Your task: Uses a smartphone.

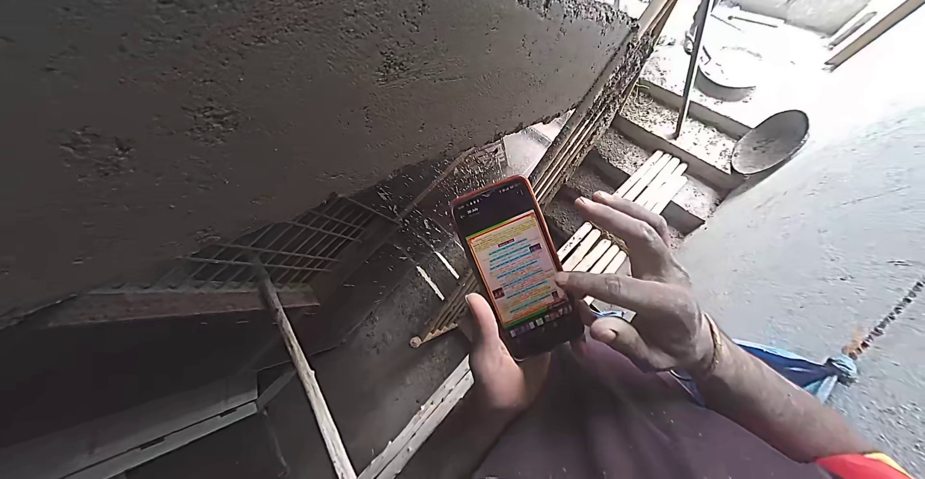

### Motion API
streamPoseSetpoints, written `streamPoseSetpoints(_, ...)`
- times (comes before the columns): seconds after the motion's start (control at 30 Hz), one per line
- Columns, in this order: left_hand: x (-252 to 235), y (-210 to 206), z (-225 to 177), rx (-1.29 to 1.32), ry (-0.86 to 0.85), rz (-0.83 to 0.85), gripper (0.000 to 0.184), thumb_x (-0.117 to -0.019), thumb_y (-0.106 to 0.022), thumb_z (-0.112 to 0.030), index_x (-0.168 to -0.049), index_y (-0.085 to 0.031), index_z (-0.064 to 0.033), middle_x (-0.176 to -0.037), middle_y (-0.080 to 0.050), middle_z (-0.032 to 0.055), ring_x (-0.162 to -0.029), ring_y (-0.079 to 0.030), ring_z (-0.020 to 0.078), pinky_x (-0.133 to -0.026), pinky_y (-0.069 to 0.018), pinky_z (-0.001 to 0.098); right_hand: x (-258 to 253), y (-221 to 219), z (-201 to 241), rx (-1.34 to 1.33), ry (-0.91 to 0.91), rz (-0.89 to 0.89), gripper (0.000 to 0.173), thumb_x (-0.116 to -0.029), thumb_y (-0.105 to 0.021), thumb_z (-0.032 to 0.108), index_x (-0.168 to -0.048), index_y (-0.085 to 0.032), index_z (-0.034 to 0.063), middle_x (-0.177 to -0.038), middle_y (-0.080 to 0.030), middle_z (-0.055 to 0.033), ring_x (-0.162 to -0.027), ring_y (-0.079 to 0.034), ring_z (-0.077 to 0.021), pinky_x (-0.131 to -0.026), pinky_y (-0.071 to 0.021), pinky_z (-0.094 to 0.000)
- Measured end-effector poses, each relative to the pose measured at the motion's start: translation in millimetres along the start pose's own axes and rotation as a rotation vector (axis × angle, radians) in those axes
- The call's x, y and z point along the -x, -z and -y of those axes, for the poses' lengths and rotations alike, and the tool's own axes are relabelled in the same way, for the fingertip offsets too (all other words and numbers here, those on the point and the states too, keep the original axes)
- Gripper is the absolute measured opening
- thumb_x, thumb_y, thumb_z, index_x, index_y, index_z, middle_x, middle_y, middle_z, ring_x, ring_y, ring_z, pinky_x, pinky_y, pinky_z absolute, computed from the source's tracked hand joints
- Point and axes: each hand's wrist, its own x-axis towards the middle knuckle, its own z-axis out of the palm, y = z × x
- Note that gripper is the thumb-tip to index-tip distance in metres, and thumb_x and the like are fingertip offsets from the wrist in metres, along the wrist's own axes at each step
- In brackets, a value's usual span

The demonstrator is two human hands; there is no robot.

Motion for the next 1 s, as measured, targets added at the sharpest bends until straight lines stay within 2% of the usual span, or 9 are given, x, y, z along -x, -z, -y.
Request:
streamPoseSetpoints(0.1,-25.5,-6.8,19.3,-0.009,-0.003,-0.069,0.062,-0.0989,-0.049,-0.061,-0.135,-0.062,-0.0121,-0.125,-0.069,0.0125,-0.117,-0.067,0.023,-0.101,-0.0538,0.0439,-1.5,16.2,-14.9,0.015,0.006,0.05,0.045,-0.1023,-0.046,0.059,-0.128,-0.071,0.0312,-0.161,-0.04,-0.0113,-0.155,-0.022,-0.033,-0.124,-0.0234,-0.053)
streamPoseSetpoints(0.13,-34.4,-9.3,26.1,-0.01,0.004,-0.078,0.061,-0.0989,-0.05,-0.06,-0.134,-0.062,-0.0116,-0.125,-0.069,0.0116,-0.119,-0.066,0.0218,-0.103,-0.0524,0.0437,-1.2,22.2,-20.1,0.024,0.0,0.063,0.046,-0.102,-0.047,0.06,-0.131,-0.07,0.0328,-0.162,-0.038,-0.0121,-0.155,-0.021,-0.0342,-0.125,-0.0228,-0.0538)
streamPoseSetpoints(0.2,-52.0,-12.8,39.5,-0.01,0.026,-0.046,0.059,-0.0999,-0.051,-0.057,-0.135,-0.061,-0.0113,-0.127,-0.069,0.011,-0.12,-0.065,0.0213,-0.105,-0.0513,0.0436,0.6,35.3,-34.7,0.061,-0.011,0.045,0.045,-0.1014,-0.048,0.06,-0.13,-0.071,0.0329,-0.162,-0.039,-0.0133,-0.155,-0.022,-0.0361,-0.124,-0.0231,-0.0561)
streamPoseSetpoints(0.27,-69.2,-16.1,51.0,-0.015,0.091,-0.006,0.061,-0.099,-0.05,-0.06,-0.135,-0.061,-0.0118,-0.126,-0.069,0.0135,-0.115,-0.068,0.0238,-0.098,-0.0553,0.0436,2.9,54.2,-50.9,0.104,-0.03,-0.052,0.043,-0.1019,-0.049,0.058,-0.119,-0.075,0.0286,-0.16,-0.042,-0.0116,-0.154,-0.024,-0.0349,-0.123,-0.0255,-0.0555)
streamPoseSetpoints(0.33,-88.1,-17.2,62.3,-0.018,0.209,0.088,0.073,-0.0957,-0.048,-0.068,-0.136,-0.06,-0.0095,-0.125,-0.067,0.0206,-0.104,-0.07,0.0297,-0.081,-0.0596,0.0412,5.6,79.4,-63.8,0.129,-0.058,-0.182,0.044,-0.1025,-0.048,0.057,-0.107,-0.077,0.0241,-0.157,-0.046,-0.009,-0.153,-0.028,-0.033,-0.122,-0.03,-0.0531)
streamPoseSetpoints(0.4,-104.4,-15.1,75.0,-0.012,0.319,0.177,0.085,-0.0917,-0.045,-0.076,-0.139,-0.056,-0.0071,-0.128,-0.063,0.0242,-0.103,-0.068,0.033,-0.076,-0.0589,0.0399,9.1,104.0,-73.9,0.153,-0.079,-0.253,0.045,-0.1027,-0.047,0.057,-0.106,-0.077,0.0229,-0.156,-0.046,-0.0094,-0.152,-0.029,-0.0335,-0.121,-0.033,-0.0525)
streamPoseSetpoints(0.5,-121.3,-18.1,94.0,0.004,0.4,0.204,0.09,-0.0891,-0.045,-0.08,-0.139,-0.055,-0.0055,-0.128,-0.063,0.0245,-0.104,-0.068,0.0336,-0.076,-0.0584,0.0402,16.8,128.8,-86.4,0.199,-0.102,-0.279,0.045,-0.1025,-0.046,0.058,-0.108,-0.077,0.024,-0.156,-0.046,-0.0099,-0.151,-0.03,-0.0339,-0.121,-0.0324,-0.0531)
streamPoseSetpoints(0.8,-156.4,-31.5,139.4,0.049,0.478,0.261,0.089,-0.0899,-0.047,-0.077,-0.143,-0.051,-0.0064,-0.129,-0.062,0.0265,-0.105,-0.068,0.0358,-0.077,-0.0587,0.0414,37.9,178.6,-103.5,0.339,-0.15,-0.344,0.043,-0.1033,-0.046,0.056,-0.109,-0.076,0.0249,-0.156,-0.046,-0.0095,-0.151,-0.031,-0.0327,-0.12,-0.0342,-0.0511)
streamPoseSetpoints(1.0,-178.2,-38.1,156.0,0.034,0.522,0.265,0.088,-0.0905,-0.048,-0.076,-0.141,-0.053,-0.0041,-0.129,-0.062,0.0278,-0.105,-0.068,0.0365,-0.074,-0.0593,0.041,58.3,225.7,-112.7,0.531,-0.209,-0.5,0.043,-0.1041,-0.047,0.054,-0.105,-0.076,0.0216,-0.154,-0.049,-0.0096,-0.15,-0.034,-0.0327,-0.119,-0.0373,-0.0535)
